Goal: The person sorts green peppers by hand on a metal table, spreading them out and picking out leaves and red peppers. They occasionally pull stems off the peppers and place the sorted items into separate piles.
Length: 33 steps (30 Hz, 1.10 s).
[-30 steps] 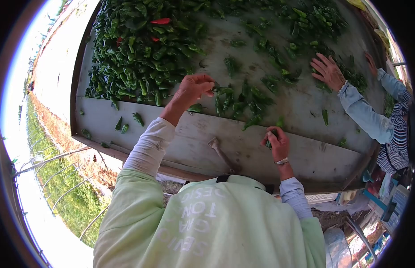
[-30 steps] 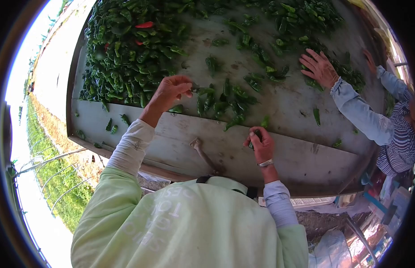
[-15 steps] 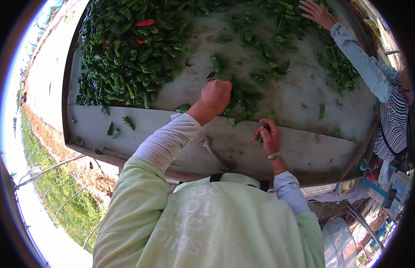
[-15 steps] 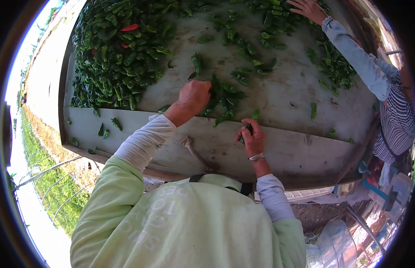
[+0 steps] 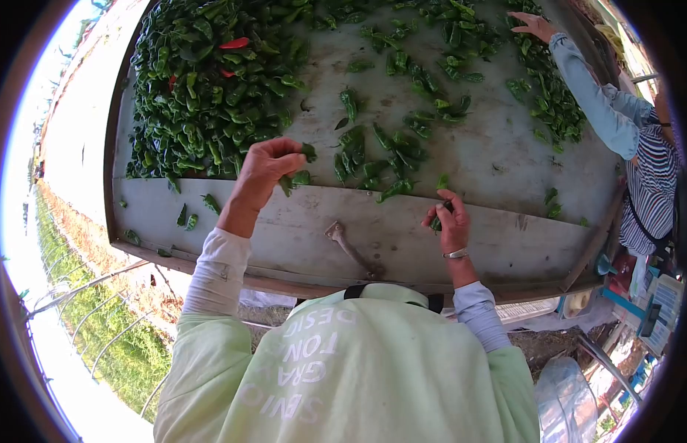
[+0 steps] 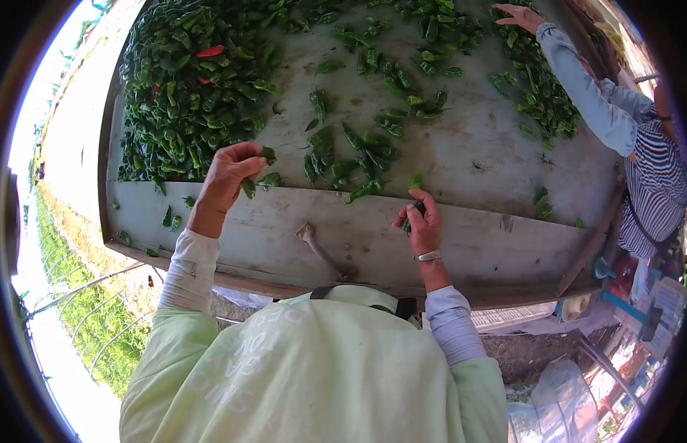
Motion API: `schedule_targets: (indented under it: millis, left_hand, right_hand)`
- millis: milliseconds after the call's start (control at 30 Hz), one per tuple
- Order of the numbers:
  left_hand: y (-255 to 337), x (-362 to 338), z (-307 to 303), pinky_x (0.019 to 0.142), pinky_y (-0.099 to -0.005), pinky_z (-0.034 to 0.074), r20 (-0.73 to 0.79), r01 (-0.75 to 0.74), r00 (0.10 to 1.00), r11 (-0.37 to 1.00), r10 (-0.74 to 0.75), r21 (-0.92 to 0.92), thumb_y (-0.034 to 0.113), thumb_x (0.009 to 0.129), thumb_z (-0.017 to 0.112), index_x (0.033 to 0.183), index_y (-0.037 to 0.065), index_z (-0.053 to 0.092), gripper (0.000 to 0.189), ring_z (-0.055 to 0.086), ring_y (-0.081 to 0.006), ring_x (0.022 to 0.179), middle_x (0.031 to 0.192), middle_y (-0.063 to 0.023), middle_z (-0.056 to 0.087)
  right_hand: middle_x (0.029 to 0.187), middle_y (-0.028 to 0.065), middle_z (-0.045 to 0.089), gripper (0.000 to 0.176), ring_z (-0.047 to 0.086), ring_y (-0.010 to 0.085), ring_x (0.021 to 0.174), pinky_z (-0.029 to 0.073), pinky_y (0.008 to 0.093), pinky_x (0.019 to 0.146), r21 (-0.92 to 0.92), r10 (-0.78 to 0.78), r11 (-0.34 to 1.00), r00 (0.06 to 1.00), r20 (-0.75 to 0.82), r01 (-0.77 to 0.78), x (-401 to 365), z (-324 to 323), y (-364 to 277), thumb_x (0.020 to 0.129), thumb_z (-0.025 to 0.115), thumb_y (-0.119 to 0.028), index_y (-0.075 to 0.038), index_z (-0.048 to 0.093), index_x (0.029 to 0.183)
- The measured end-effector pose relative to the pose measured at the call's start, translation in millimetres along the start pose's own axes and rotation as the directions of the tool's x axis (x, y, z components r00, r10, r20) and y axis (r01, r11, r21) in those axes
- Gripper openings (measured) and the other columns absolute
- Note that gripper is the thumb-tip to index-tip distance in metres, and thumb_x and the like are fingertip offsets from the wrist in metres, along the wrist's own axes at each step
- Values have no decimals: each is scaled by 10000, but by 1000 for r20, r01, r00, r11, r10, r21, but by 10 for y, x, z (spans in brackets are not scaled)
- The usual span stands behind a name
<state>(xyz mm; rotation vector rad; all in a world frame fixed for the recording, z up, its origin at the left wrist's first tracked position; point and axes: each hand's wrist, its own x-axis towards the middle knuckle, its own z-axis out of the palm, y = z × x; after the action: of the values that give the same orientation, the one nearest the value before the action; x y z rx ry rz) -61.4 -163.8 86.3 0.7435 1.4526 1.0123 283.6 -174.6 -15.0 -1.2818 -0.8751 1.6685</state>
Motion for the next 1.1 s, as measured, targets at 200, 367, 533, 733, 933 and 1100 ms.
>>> schedule_targets:
  millis: [200, 367, 533, 733, 933, 1100]
  left_hand:
    - [-505, -1947, -2192, 380, -164, 299, -693, -93, 720, 989, -14, -116, 56, 797, 628, 873, 61, 595, 83, 440, -28, 474, 632, 12, 543]
    - [-820, -2953, -2682, 871, -360, 442, -835, 867, 463, 44, 296, 497, 69, 641, 716, 1244, 40, 466, 653, 555, -330, 974, 1055, -220, 573]
    - [-316, -1309, -1652, 767, -296, 488, -510, 180, 716, 580, 477, 795, 43, 707, 663, 982, 45, 630, 277, 629, -196, 859, 937, -107, 648]
    - [33, 476, -56, 709, -388, 496, 176, -344, 794, 192, 582, 919, 46, 719, 608, 1011, 80, 588, 295, 599, -307, 837, 985, -118, 566]
    - [-122, 1304, 167, 705, -405, 492, 11, -19, 915, 16, 404, 1000, 36, 711, 561, 920, 83, 601, 218, 594, -329, 849, 945, -146, 584]
    - [-139, 1283, 150, 707, -398, 490, 75, -195, 943, 353, 326, 915, 82, 690, 584, 829, 60, 637, 149, 608, -334, 809, 828, -161, 631]
  right_hand:
    - [658, 2, 497, 273, 460, 77, 510, 408, 234, 497, -435, -332, 876, 915, -230, 209, 182, -470, -93, 828, 494, -41, -43, 544, 1096]
    - [696, 57, 537, 302, 506, 141, 564, 441, 286, 550, -706, -508, 661, 844, -172, 254, 424, -411, -131, 815, 503, -46, -64, 543, 1114]
    - [800, 130, 606, 338, 587, 256, 671, 478, 357, 629, -829, -648, 393, 760, 58, 399, 567, -245, 33, 805, 509, -49, -76, 527, 1141]
    - [879, 156, 622, 334, 611, 298, 721, 482, 382, 648, -876, -670, 392, 739, -62, 282, 574, -242, 17, 801, 508, -64, -94, 527, 1133]
    - [848, 150, 614, 309, 599, 294, 691, 477, 371, 641, -870, -659, 423, 745, -105, 252, 585, -226, -11, 802, 508, -74, -93, 533, 1109]
    - [812, 143, 604, 288, 585, 296, 662, 470, 366, 613, -838, -610, 487, 783, -125, 246, 575, -233, -7, 797, 509, -80, -86, 545, 1082]
